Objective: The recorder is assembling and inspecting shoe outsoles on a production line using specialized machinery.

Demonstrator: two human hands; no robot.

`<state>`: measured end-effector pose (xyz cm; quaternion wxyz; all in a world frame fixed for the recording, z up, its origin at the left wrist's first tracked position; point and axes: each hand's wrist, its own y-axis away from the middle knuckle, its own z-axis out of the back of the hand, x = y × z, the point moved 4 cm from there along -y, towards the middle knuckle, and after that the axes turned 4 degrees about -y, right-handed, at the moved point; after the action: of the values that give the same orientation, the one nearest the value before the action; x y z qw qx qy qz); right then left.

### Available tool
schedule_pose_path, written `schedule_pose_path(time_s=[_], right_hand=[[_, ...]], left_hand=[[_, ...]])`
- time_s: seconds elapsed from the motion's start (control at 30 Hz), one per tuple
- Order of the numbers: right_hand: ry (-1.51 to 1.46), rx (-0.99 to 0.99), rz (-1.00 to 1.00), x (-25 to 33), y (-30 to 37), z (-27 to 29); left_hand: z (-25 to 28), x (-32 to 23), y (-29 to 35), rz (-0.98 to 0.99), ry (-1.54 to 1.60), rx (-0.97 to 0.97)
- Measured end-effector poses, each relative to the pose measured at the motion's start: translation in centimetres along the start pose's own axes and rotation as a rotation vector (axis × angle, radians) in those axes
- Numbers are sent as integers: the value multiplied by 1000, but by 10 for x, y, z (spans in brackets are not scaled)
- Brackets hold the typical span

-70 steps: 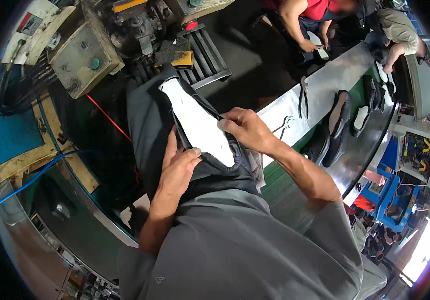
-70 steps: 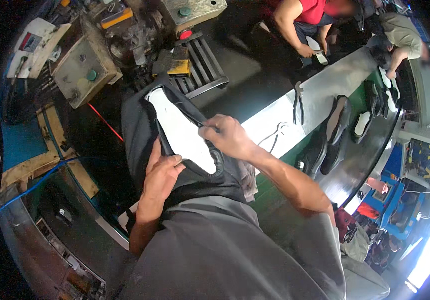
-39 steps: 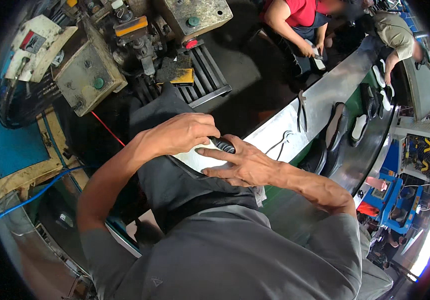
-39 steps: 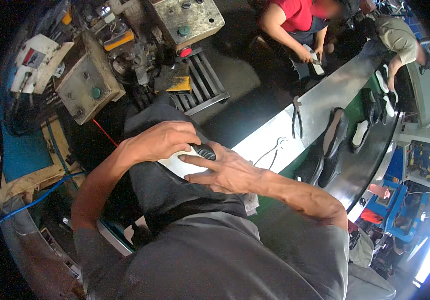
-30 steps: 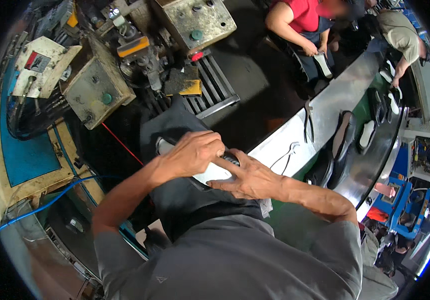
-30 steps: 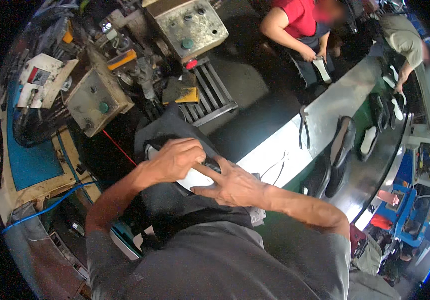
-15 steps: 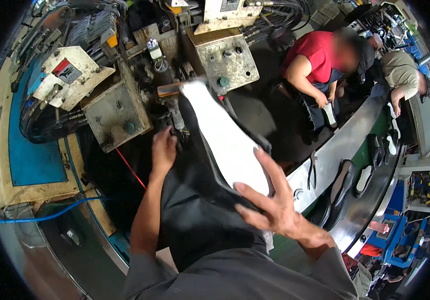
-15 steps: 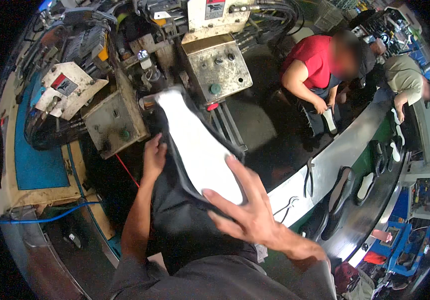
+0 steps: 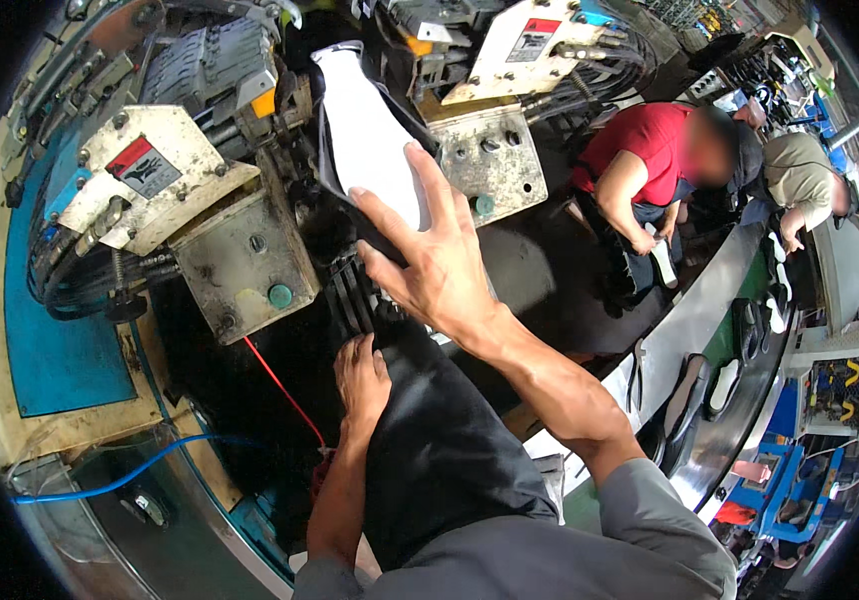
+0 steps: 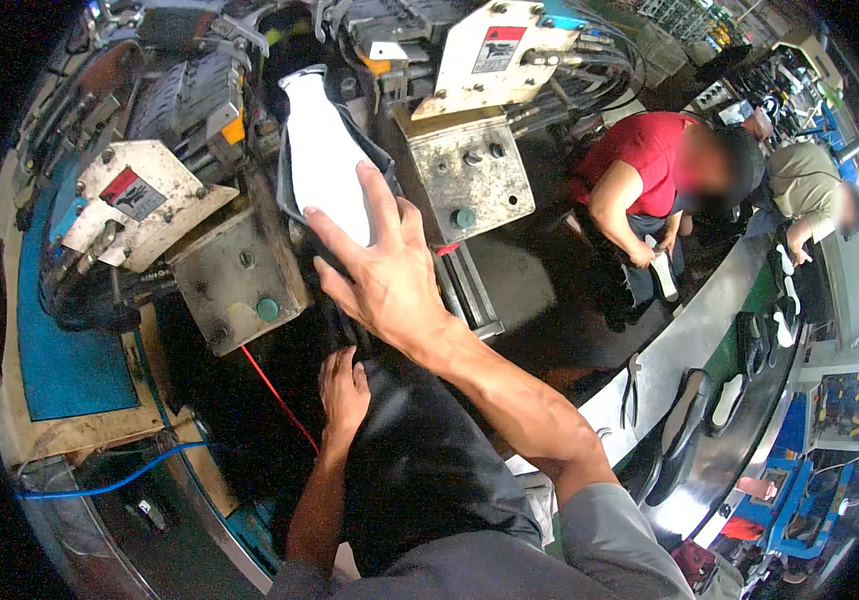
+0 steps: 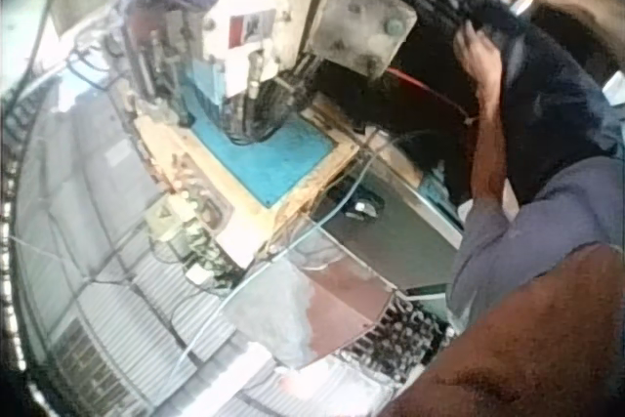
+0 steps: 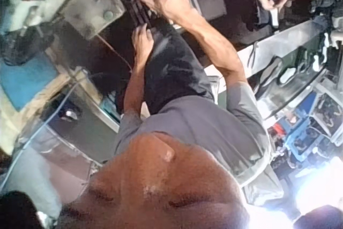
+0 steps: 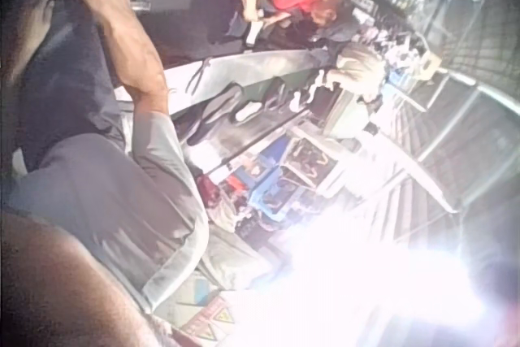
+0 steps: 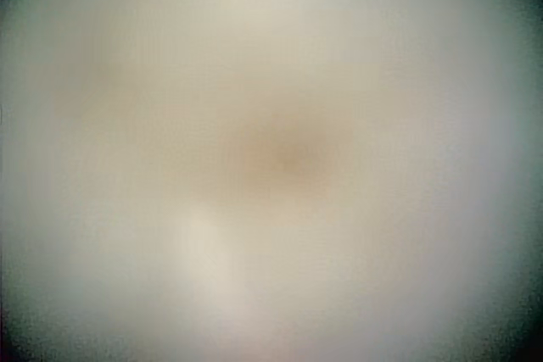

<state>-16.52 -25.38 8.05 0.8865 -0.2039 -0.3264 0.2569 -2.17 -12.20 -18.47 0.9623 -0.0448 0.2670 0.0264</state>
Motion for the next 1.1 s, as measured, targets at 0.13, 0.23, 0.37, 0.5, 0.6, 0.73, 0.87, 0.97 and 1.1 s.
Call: schedule_pose_path(time_s=[0.13,0.23,0.37,0.5,0.6,0.73,0.87,0.97,1.1], right_hand=[[22,51,17,9,4,-8],[-121,-38,72,5,29,-6],[-258,-4,-231,-61,97,-54],[-535,244,-488,-129,84,-151],[-692,16,-345,-142,89,-158],[-415,487,-439,-119,104,-97],[-84,52,186,-44,72,40],[115,144,317,18,6,46],[298,252,296,5,-21,3]], left_hand=[[-1,5,-1,-26,-39,6],[-3,5,4,-30,-48,24],[-3,6,5,-23,-10,6],[4,0,4,-12,0,0],[9,-10,-2,-18,8,-2],[11,9,-1,59,-14,-33],[13,-4,-7,16,-4,-7],[8,-4,-1,-21,-65,25],[5,-11,3,-63,-44,-42]])
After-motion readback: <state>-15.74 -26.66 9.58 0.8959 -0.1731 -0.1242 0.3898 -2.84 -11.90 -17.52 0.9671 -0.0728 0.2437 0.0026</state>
